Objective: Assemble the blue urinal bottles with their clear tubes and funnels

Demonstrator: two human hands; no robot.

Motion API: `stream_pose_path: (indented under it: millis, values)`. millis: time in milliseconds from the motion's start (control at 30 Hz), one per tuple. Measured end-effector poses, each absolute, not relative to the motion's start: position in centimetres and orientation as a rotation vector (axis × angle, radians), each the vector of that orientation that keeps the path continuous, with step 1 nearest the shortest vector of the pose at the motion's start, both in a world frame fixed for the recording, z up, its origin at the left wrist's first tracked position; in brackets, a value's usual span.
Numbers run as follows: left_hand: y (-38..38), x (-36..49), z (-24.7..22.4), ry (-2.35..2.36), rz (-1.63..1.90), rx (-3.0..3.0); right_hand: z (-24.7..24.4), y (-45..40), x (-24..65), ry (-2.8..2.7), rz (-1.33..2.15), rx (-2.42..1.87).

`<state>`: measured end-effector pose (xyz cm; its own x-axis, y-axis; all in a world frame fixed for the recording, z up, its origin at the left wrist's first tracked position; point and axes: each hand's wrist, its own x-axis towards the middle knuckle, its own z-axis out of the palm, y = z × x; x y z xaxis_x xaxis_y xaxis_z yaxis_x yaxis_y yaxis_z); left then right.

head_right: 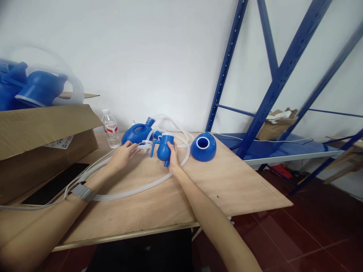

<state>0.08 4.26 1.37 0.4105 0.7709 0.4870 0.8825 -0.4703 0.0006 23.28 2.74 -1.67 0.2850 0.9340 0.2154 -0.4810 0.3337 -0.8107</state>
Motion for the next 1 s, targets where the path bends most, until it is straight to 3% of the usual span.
stream_pose_path:
  millis: [200, 1000]
  values:
    - [2.7, 1.0, 1.5, -1.329, -0.635, -2.539, -1.0, 2.7, 24.3, -0.511, 1.248, -0.602]
    - [3.1, 1.2, 0.2, -1.209, -0.558, -2.643, -0.5, 1.7, 24.2, -0.512, 1.113, -0.633]
